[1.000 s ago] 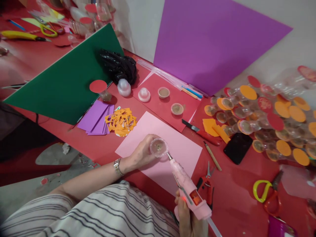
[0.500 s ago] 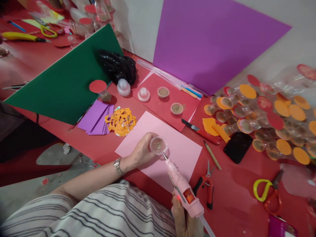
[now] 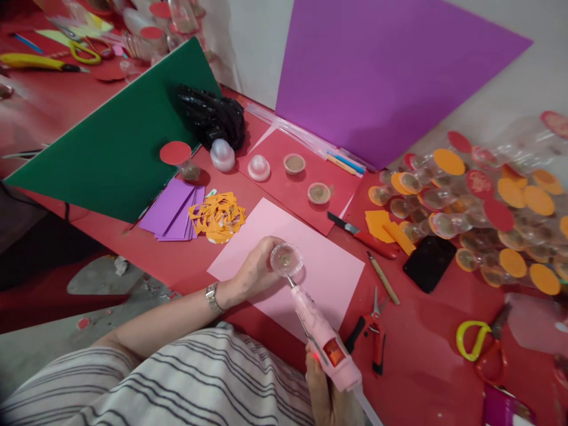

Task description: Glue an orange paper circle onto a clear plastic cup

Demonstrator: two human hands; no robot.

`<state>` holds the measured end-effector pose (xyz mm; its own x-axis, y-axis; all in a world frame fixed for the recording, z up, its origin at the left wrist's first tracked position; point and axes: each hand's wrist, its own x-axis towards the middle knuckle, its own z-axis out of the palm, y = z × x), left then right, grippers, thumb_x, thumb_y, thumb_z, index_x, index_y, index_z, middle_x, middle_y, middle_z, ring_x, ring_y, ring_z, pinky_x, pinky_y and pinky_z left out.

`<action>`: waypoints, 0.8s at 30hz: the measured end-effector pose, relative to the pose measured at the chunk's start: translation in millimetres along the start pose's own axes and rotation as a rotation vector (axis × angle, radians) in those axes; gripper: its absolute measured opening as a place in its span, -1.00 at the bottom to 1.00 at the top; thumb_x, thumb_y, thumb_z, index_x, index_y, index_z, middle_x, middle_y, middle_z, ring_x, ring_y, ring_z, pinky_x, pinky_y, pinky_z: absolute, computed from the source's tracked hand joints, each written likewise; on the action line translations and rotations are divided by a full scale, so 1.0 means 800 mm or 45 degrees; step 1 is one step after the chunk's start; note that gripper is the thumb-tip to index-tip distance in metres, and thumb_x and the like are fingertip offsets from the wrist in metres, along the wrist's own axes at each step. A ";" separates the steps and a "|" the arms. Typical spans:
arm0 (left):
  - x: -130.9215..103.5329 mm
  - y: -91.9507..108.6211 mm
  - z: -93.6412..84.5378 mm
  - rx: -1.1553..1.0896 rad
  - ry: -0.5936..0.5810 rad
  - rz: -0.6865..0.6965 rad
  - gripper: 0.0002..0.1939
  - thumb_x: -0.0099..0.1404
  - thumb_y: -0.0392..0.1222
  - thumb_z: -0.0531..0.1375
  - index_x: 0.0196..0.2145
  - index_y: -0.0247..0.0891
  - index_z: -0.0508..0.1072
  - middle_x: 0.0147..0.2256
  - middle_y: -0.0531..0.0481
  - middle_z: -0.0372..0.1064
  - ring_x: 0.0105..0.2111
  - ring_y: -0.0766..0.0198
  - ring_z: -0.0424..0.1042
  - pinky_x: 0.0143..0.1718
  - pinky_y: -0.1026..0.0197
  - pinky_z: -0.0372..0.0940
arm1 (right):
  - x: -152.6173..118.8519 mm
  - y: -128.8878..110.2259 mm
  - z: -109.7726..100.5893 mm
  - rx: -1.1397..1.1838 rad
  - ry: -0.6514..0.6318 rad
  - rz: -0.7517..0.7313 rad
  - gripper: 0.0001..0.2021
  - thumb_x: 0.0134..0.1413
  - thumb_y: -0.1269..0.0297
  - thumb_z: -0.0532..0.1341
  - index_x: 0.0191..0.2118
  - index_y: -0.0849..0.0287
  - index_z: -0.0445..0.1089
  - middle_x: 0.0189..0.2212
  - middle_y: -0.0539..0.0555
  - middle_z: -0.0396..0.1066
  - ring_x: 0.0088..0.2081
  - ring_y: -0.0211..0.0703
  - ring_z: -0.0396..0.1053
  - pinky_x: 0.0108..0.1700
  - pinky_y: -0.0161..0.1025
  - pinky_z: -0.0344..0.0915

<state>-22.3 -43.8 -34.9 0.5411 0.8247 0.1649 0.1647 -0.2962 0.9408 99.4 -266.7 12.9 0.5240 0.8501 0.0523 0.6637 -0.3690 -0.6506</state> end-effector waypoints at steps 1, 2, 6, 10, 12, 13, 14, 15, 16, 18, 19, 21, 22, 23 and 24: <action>0.000 0.000 0.000 0.000 -0.002 0.002 -0.62 0.14 -0.26 0.35 -0.12 -0.21 0.30 -0.13 -0.09 0.47 -0.15 0.15 0.47 -0.13 0.10 0.40 | 0.000 0.000 0.000 -0.004 -0.006 -0.003 -0.68 0.25 -0.03 0.20 -0.30 0.10 0.55 -0.38 0.20 0.58 -0.35 0.04 0.57 -0.40 -0.14 0.55; 0.000 0.000 0.000 0.003 -0.007 0.000 -0.62 0.14 -0.26 0.34 -0.12 -0.21 0.31 -0.13 -0.09 0.47 -0.15 0.15 0.47 -0.13 0.10 0.40 | -0.001 0.000 0.000 -0.008 -0.011 -0.005 -0.68 0.26 -0.01 0.19 -0.33 0.09 0.55 -0.38 0.19 0.58 -0.34 0.05 0.57 -0.39 -0.14 0.55; 0.001 0.002 -0.001 0.024 -0.021 -0.010 -0.66 0.16 -0.29 0.31 -0.13 -0.20 0.31 -0.14 -0.08 0.48 -0.15 0.16 0.47 -0.12 0.10 0.40 | -0.003 0.002 0.001 -0.022 -0.032 -0.058 -0.68 0.26 -0.02 0.18 -0.34 0.06 0.55 -0.37 0.19 0.60 -0.30 0.07 0.58 -0.27 -0.07 0.57; 0.002 0.005 -0.003 0.032 -0.032 0.018 -0.68 0.18 -0.30 0.29 -0.14 -0.20 0.30 -0.15 -0.08 0.48 -0.16 0.17 0.47 -0.12 0.10 0.40 | 0.000 0.017 0.001 -0.065 -0.004 -0.235 -0.71 0.22 -0.01 0.25 -0.33 0.08 0.56 -0.39 0.19 0.60 -0.32 0.07 0.59 -0.20 -0.04 0.58; 0.002 0.006 -0.002 0.038 -0.048 0.021 -0.69 0.18 -0.31 0.28 -0.14 -0.20 0.30 -0.16 -0.07 0.49 -0.17 0.17 0.47 -0.13 0.11 0.40 | 0.004 0.027 -0.001 -0.108 -0.038 -0.408 -0.74 0.23 0.04 0.26 -0.28 0.12 0.56 -0.40 0.16 0.60 -0.39 0.02 0.58 -0.23 -0.10 0.58; 0.001 0.006 -0.002 0.041 -0.055 0.020 -0.69 0.18 -0.31 0.29 -0.15 -0.20 0.30 -0.16 -0.06 0.49 -0.18 0.18 0.47 -0.14 0.12 0.39 | 0.006 0.030 -0.002 -0.136 -0.062 -0.478 -0.76 0.25 0.08 0.24 -0.25 0.13 0.56 -0.40 0.15 0.60 -0.40 -0.01 0.57 -0.24 -0.13 0.58; 0.001 0.006 -0.001 0.042 -0.059 0.020 -0.69 0.18 -0.31 0.29 -0.15 -0.20 0.30 -0.16 -0.06 0.49 -0.18 0.18 0.47 -0.15 0.12 0.39 | 0.008 0.033 -0.003 -0.164 -0.078 -0.528 -0.77 0.28 0.12 0.22 -0.22 0.13 0.55 -0.39 0.15 0.60 -0.40 -0.03 0.58 -0.24 -0.15 0.58; 0.001 0.005 0.000 0.043 -0.056 0.023 -0.70 0.18 -0.30 0.29 -0.15 -0.20 0.31 -0.16 -0.06 0.49 -0.18 0.18 0.47 -0.15 0.13 0.39 | 0.010 0.035 -0.004 -0.186 -0.084 -0.564 -0.79 0.29 0.15 0.21 -0.18 0.14 0.55 -0.36 0.15 0.60 -0.37 -0.03 0.58 -0.22 -0.16 0.58; 0.001 0.005 0.001 0.043 -0.048 0.030 -0.70 0.18 -0.30 0.30 -0.15 -0.20 0.31 -0.16 -0.05 0.49 -0.19 0.18 0.47 -0.16 0.13 0.39 | 0.011 0.036 -0.005 -0.202 -0.076 -0.579 -0.80 0.28 0.18 0.22 -0.15 0.15 0.54 -0.32 0.16 0.60 -0.32 -0.02 0.59 -0.19 -0.16 0.58; 0.000 0.003 0.002 0.045 -0.032 0.044 -0.69 0.17 -0.29 0.31 -0.15 -0.20 0.32 -0.16 -0.05 0.49 -0.19 0.18 0.47 -0.16 0.14 0.39 | 0.015 0.037 -0.006 -0.204 -0.074 -0.614 -0.81 0.23 0.20 0.27 -0.12 0.16 0.53 -0.27 0.17 0.60 -0.27 -0.01 0.59 -0.16 -0.16 0.57; 0.000 0.003 0.002 0.048 -0.028 0.048 -0.68 0.16 -0.29 0.31 -0.16 -0.20 0.32 -0.17 -0.05 0.49 -0.19 0.18 0.47 -0.17 0.15 0.39 | 0.018 0.037 -0.007 -0.194 -0.074 -0.672 -0.81 0.23 0.22 0.28 -0.11 0.16 0.53 -0.27 0.16 0.59 -0.28 -0.03 0.59 -0.16 -0.18 0.57; 0.001 0.003 0.001 0.061 -0.031 0.046 -0.68 0.15 -0.30 0.32 -0.16 -0.20 0.33 -0.18 -0.05 0.49 -0.21 0.19 0.47 -0.18 0.15 0.38 | 0.023 0.036 -0.008 -0.190 -0.064 -0.805 -0.84 0.25 0.25 0.26 -0.11 0.14 0.52 -0.29 0.12 0.59 -0.35 -0.09 0.58 -0.19 -0.22 0.57; 0.001 0.003 0.000 0.068 -0.033 0.041 -0.68 0.15 -0.30 0.32 -0.16 -0.20 0.33 -0.18 -0.05 0.49 -0.21 0.19 0.47 -0.18 0.16 0.38 | 0.026 0.035 -0.009 -0.198 -0.059 -0.863 -0.85 0.26 0.27 0.25 -0.11 0.12 0.53 -0.31 0.10 0.60 -0.37 -0.11 0.57 -0.21 -0.24 0.56; 0.001 0.004 -0.001 0.074 -0.032 0.038 -0.68 0.16 -0.30 0.32 -0.16 -0.20 0.33 -0.18 -0.05 0.49 -0.22 0.19 0.47 -0.19 0.16 0.38 | 0.028 0.034 -0.009 -0.210 -0.055 -0.901 -0.85 0.25 0.29 0.25 -0.10 0.12 0.52 -0.31 0.10 0.60 -0.36 -0.10 0.58 -0.22 -0.25 0.56; 0.001 0.004 -0.002 0.080 -0.031 0.036 -0.68 0.16 -0.31 0.31 -0.16 -0.20 0.33 -0.18 -0.05 0.49 -0.22 0.19 0.47 -0.20 0.16 0.38 | 0.030 0.032 -0.009 -0.223 -0.055 -0.914 -0.83 0.23 0.31 0.26 -0.08 0.13 0.52 -0.29 0.11 0.60 -0.33 -0.09 0.58 -0.21 -0.25 0.56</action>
<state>-22.8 -43.4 -31.1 0.5659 0.8039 0.1832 0.2000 -0.3494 0.9154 132.8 -258.5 2.5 -0.0903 0.9174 0.3876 0.9124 0.2322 -0.3370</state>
